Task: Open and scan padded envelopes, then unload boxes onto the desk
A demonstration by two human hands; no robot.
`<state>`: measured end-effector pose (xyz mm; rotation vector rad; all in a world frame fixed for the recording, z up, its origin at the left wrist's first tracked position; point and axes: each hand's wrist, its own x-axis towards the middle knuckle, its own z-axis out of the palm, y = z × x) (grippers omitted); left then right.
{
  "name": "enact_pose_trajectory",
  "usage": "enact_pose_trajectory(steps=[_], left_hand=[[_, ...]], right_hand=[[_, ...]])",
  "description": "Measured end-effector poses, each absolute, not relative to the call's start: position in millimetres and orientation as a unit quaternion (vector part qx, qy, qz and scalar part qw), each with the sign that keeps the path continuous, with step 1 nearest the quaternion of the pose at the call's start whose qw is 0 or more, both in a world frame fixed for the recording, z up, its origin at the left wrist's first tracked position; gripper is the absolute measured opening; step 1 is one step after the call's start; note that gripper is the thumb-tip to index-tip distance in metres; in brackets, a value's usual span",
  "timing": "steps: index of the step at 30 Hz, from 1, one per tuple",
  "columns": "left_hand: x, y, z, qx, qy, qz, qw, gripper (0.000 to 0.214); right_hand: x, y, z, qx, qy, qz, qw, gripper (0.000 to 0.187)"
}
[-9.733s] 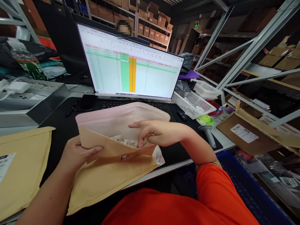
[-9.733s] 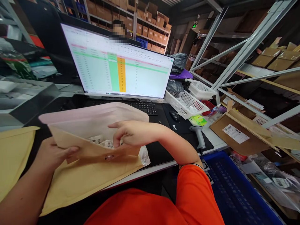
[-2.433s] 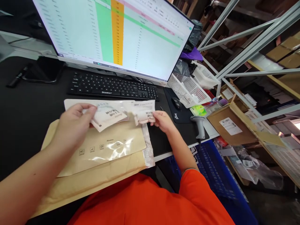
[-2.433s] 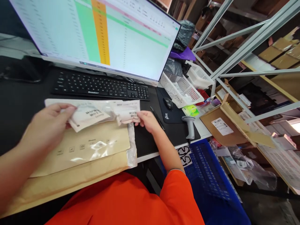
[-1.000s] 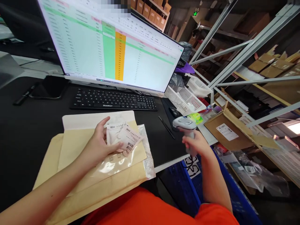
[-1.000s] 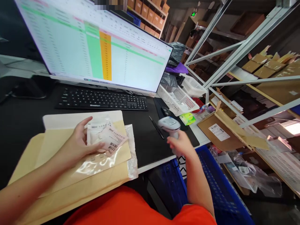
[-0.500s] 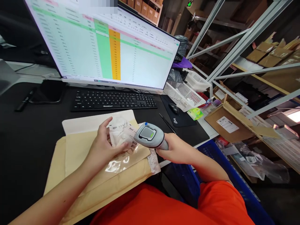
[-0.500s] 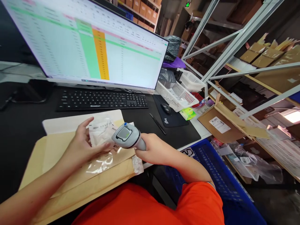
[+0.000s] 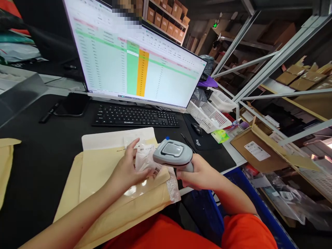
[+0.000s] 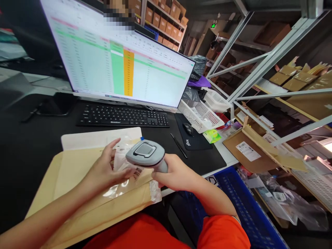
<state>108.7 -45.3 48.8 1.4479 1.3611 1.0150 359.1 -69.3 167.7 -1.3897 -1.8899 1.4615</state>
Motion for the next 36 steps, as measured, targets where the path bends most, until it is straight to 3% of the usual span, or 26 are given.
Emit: enact_pose_trajectory(steps=[6, 11, 19, 24, 33, 36], left_hand=[[110, -46, 37, 0.663, 0.480, 0.315, 0.481, 0.076], [101, -44, 36, 0.657, 0.522, 0.271, 0.471, 0.089], [80, -23, 18, 0.710, 0.556, 0.328, 0.280, 0.062], [75, -12, 20, 0.740, 0.575, 0.302, 0.175, 0.040], [75, 5, 11, 0.756, 0.618, 0.199, 0.076, 0.059], [78, 7, 27, 0.752, 0.635, 0.163, 0.069, 0.054]], right_hand=[[358, -23, 170, -0.498, -0.622, 0.563, 0.221, 0.030], [343, 15, 152, -0.497, -0.621, 0.563, 0.226, 0.034], [339, 18, 120, -0.479, -0.587, 0.603, 0.248, 0.036], [338, 22, 100, -0.464, -0.561, 0.633, 0.263, 0.036], [341, 46, 100, -0.461, -0.561, 0.640, 0.252, 0.043], [339, 47, 101, -0.453, -0.562, 0.646, 0.248, 0.042]])
